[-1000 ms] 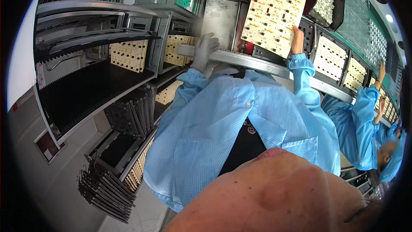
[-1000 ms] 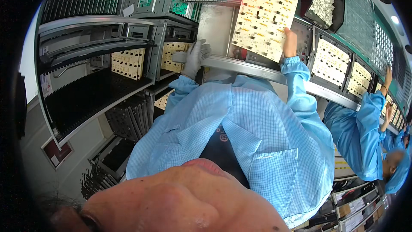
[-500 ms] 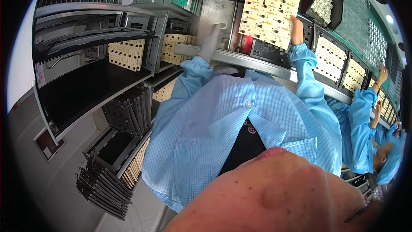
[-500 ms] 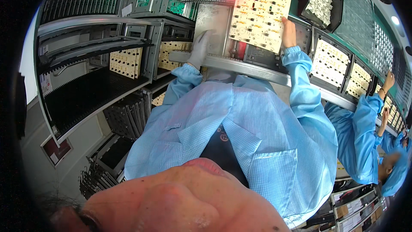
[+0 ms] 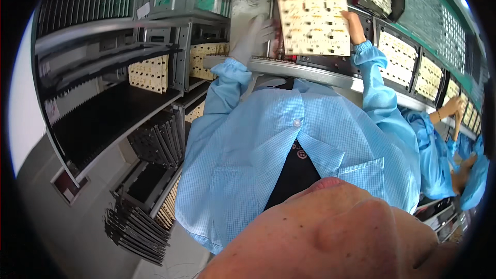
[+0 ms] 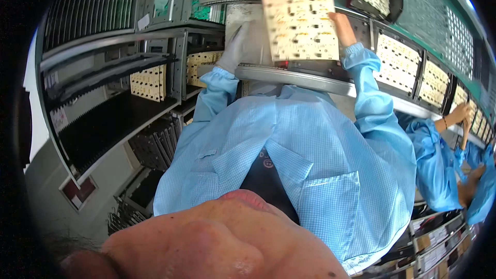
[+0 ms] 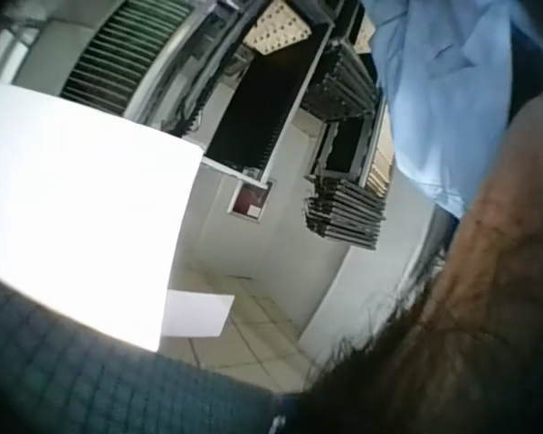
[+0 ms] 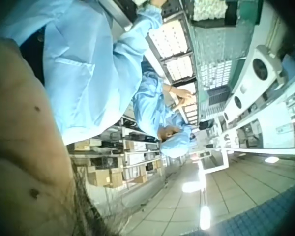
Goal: The recorder is placing circuit boards into a manufacturing jig or testing station on an assembly line.
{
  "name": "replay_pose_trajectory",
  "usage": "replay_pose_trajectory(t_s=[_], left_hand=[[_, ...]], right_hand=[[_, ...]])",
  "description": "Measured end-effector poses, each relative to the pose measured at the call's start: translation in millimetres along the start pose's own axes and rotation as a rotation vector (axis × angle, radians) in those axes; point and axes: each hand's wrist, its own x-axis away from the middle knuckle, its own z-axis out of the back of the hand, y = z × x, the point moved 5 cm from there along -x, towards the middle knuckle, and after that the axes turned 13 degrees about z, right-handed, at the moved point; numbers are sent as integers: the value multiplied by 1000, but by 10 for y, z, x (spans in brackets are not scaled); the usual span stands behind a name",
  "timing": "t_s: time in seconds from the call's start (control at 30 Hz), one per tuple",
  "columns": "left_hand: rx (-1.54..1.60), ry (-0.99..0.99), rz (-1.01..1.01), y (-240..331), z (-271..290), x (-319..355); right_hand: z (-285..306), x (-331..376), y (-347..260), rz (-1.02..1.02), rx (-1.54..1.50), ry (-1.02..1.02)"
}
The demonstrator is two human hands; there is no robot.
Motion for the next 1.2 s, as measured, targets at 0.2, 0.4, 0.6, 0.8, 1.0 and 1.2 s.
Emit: replay_pose_trajectory(t_s=[0.2,0.4,0.6,0.8,1.0,1.2], left_hand=[[107,-351,176,-477,-464,-66],[484,-271,271,-1398,-842,-123],[273,-266,62,-1435,-1436,-231],[265,-189,280,-1818,-1322,-513],[-502,-95,213,-1423,-1235,-117],[-1817,401,-592,-974,-1455,-223]], right_hand=[[-81,251,-399,-370,490,-443],[180,976,-1014,515,1167,-73],[-130,1644,-588,484,1207,-135],[89,1633,-371,519,1219,-20],[140,1564,-129,495,1161,17],[381,1383,-162,586,1021,9]])
